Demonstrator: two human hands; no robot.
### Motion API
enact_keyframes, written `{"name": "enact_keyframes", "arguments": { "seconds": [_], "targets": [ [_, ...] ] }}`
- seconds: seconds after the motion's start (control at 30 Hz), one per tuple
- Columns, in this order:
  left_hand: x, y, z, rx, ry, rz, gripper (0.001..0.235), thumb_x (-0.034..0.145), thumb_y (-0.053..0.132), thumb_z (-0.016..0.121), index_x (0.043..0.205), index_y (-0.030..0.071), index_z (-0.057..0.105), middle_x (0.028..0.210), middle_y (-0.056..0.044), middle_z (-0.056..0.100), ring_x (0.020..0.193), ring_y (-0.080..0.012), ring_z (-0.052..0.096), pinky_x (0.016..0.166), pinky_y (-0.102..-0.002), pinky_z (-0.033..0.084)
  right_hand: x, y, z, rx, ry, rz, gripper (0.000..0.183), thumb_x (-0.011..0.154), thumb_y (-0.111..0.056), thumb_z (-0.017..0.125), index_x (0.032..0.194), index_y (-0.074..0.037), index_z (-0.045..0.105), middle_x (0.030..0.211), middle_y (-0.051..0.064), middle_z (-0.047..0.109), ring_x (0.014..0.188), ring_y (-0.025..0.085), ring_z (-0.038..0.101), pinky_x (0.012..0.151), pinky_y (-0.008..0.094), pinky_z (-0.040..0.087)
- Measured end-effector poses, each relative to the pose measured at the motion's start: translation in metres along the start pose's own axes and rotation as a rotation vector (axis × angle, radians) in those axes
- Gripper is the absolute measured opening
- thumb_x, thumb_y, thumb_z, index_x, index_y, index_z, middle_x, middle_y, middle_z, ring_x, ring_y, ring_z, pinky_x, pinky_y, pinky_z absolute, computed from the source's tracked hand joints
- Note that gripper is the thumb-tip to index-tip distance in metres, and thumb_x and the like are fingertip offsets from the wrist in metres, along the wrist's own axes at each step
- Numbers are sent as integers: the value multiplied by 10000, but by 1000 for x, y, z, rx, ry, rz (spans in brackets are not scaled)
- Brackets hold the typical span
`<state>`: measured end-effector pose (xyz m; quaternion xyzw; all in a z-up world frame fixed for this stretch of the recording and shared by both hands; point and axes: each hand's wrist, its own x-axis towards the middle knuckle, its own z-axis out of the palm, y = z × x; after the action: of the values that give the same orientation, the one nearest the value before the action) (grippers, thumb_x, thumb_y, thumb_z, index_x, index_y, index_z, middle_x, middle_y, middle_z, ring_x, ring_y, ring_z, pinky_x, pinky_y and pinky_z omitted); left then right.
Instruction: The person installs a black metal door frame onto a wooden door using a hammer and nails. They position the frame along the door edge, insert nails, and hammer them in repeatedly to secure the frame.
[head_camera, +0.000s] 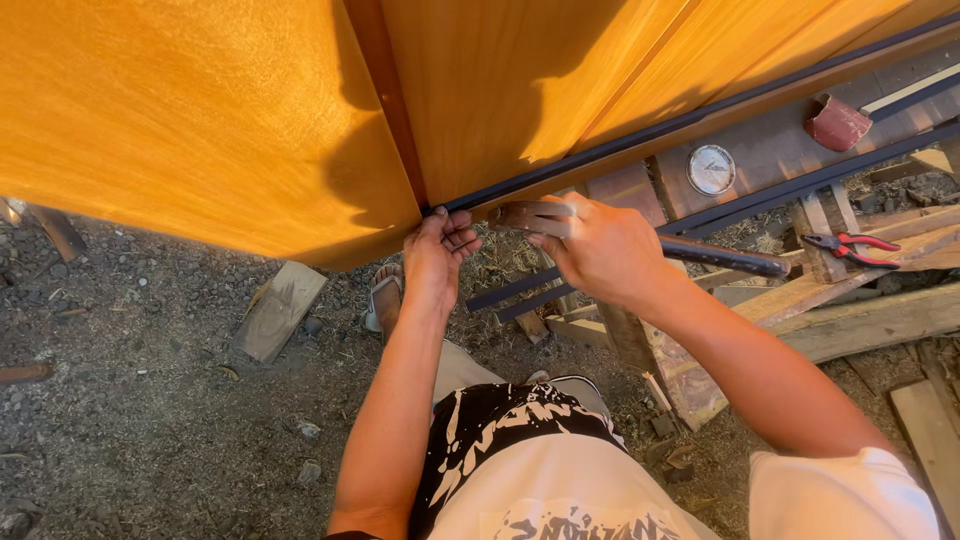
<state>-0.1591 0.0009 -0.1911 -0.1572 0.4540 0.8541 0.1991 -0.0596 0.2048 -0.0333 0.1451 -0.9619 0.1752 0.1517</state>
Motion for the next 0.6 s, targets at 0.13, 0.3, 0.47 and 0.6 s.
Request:
{"name": "enact_keyframes", "arguments": {
  "seconds": [0.13, 0.3, 0.47, 0.6],
  "targets": [
    [-4, 3, 0, 46, 8, -14, 258, 1013, 246, 540, 1020, 20, 664, 902, -95, 714, 752, -187, 664, 705, -402, 602, 19, 5, 13, -88, 73, -110, 355, 856, -228, 820, 1051, 17, 652, 1044, 225, 669, 752, 330, 687, 563, 415, 546],
    [-3, 3, -1, 41, 14, -17, 248, 1021, 259, 549, 1037, 34, 652, 895, -88, 706, 763, -188, 672, 706, -394, 598, 27, 2, 20, -52, 75, -150, 357, 876, -198, 813, 1125, 5, 658, 921, 165, 649, 694, 313, 670, 511, 412, 519],
    [0, 0, -3, 46, 4, -12, 283, 1031, 260, 547, 1011, 7, 673, 886, -89, 709, 761, -183, 675, 706, -392, 605, 36, -1, 22, -56, 55, -125, 351, 883, -198, 791, 1160, -44, 641, 864, 137, 620, 677, 297, 666, 508, 406, 519],
    [1, -1, -4, 44, -1, -17, 276, 1031, 260, 555, 1021, 13, 677, 882, -84, 712, 758, -181, 673, 701, -382, 597, 41, -3, 21, -59, 19, -97, 345, 901, -201, 788, 1180, -64, 638, 814, 117, 608, 649, 304, 658, 484, 418, 508]
  ]
}}
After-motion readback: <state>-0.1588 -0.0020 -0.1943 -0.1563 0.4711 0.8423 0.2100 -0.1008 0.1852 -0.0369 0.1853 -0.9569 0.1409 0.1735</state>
